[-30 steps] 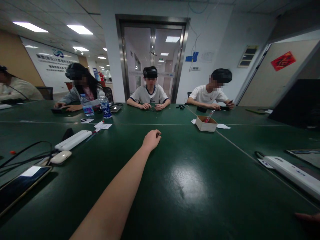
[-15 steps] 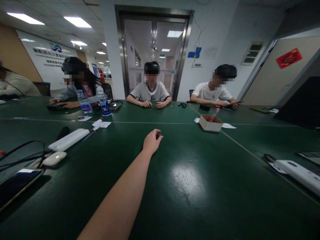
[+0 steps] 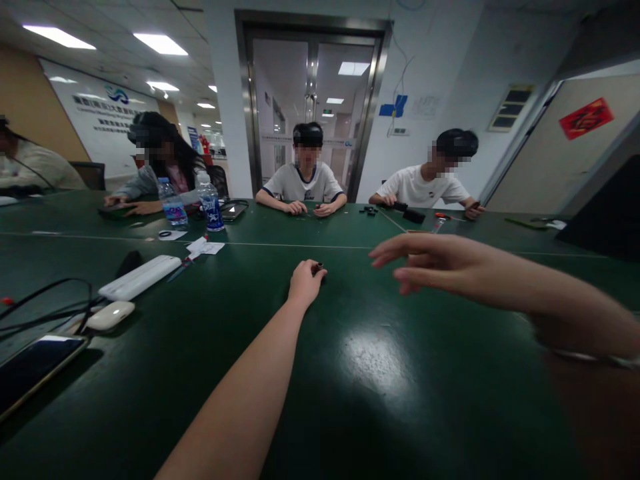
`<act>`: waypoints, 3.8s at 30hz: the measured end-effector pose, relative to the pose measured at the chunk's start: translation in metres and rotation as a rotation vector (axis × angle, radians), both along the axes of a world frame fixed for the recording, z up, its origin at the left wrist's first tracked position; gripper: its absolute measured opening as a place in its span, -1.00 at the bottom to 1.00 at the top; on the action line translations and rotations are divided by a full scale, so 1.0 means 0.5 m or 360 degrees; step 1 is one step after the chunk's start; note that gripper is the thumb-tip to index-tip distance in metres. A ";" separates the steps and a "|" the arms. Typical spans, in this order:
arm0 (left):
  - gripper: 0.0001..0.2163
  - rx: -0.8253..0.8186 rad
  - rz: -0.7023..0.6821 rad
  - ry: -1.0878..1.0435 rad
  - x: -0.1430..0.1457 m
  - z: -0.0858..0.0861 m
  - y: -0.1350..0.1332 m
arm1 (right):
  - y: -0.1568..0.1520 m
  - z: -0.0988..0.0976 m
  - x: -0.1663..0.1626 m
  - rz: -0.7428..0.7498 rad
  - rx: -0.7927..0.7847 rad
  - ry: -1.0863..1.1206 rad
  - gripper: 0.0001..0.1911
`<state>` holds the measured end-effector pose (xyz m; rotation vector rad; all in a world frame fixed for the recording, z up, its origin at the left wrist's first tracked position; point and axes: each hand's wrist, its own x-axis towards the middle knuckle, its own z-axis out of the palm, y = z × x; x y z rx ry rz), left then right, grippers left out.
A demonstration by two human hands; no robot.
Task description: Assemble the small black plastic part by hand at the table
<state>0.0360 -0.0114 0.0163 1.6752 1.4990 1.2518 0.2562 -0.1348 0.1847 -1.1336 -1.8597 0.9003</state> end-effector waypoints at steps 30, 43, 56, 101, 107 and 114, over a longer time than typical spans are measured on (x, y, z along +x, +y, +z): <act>-0.80 0.0099 -0.0131 -0.0693 -0.014 -0.025 0.034 | 0.259 -0.319 -0.194 -0.0232 -0.0783 0.1430 -0.81; -0.81 0.0023 -0.0087 -0.0893 -0.015 -0.023 0.035 | 0.263 -0.314 -0.196 -0.0285 -0.0840 0.1531 -0.78; -0.84 -0.0004 -0.0114 -0.0949 -0.020 -0.023 0.037 | 0.271 -0.324 -0.191 -0.0283 -0.0838 0.1468 -0.84; -0.73 0.0044 0.0092 -0.0494 -0.030 -0.024 0.038 | 0.271 -0.329 -0.186 -0.0152 -0.0757 0.1426 -0.80; -0.74 0.0004 0.0091 -0.0516 -0.032 -0.020 0.034 | 0.268 -0.323 -0.182 -0.0101 -0.0767 0.1395 -0.80; -0.75 -0.0030 0.0152 -0.0475 -0.027 -0.004 0.019 | 0.267 -0.321 -0.180 -0.0093 -0.0766 0.1394 -0.78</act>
